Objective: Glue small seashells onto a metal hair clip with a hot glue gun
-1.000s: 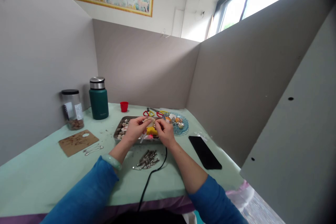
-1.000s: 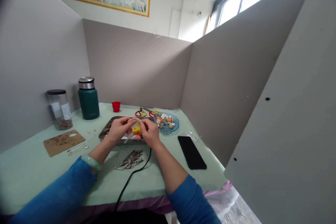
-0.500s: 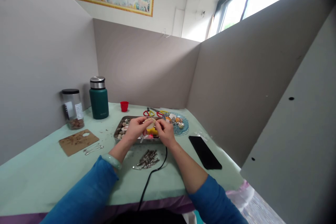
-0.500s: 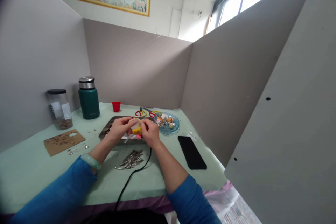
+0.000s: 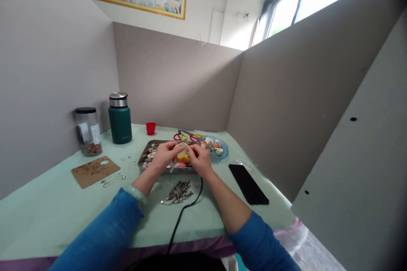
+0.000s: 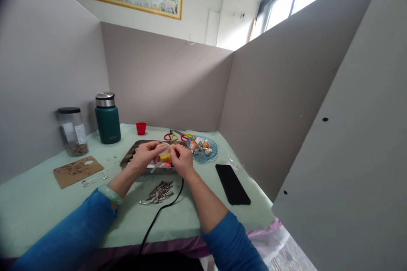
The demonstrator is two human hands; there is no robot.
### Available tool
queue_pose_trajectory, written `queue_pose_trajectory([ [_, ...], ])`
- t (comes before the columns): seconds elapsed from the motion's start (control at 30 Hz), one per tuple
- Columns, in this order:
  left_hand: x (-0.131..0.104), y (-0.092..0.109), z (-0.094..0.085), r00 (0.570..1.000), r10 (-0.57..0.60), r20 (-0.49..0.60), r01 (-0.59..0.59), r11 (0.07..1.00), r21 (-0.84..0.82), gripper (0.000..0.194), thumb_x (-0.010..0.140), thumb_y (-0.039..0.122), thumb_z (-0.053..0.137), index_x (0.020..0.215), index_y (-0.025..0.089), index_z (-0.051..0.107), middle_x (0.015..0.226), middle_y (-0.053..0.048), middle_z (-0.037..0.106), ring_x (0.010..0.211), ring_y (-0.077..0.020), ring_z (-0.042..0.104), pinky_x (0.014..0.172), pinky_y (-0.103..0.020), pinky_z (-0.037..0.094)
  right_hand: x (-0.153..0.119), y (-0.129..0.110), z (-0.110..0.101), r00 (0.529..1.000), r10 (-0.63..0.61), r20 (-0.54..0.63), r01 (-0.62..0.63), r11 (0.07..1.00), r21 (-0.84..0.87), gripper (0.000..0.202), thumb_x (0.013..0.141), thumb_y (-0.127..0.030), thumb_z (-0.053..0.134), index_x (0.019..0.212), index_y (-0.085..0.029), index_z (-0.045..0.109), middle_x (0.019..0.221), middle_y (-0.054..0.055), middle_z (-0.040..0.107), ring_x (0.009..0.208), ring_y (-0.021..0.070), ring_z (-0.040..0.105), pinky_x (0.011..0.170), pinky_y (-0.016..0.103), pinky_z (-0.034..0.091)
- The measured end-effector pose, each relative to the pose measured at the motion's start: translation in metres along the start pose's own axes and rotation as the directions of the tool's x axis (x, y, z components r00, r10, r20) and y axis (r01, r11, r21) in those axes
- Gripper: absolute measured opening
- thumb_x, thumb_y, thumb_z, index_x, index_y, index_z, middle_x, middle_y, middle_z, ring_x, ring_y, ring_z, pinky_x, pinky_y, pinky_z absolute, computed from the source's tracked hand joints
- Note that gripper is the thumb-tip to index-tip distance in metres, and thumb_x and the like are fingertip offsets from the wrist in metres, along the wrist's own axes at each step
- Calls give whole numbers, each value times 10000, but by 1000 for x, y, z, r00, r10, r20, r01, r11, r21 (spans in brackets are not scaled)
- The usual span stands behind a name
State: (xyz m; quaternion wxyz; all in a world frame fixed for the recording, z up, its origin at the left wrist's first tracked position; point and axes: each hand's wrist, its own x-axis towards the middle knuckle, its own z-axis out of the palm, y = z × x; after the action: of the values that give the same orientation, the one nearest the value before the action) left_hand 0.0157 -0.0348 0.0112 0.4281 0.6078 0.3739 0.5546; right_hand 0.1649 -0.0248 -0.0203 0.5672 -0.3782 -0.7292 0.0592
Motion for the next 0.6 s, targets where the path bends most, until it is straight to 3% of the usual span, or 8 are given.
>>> queue_pose_trajectory([
  [0.6,3,-4,-3,999,35,-29,-34,999,15,320,646,432,706,598,141,584,376,61,429,352,-67,387,390,-187,315,-1,0,0,998,-38,43,40,998,-40,243,886,-313,442,783,-173,612,632,-4,547,575,117,462,577,228,363],
])
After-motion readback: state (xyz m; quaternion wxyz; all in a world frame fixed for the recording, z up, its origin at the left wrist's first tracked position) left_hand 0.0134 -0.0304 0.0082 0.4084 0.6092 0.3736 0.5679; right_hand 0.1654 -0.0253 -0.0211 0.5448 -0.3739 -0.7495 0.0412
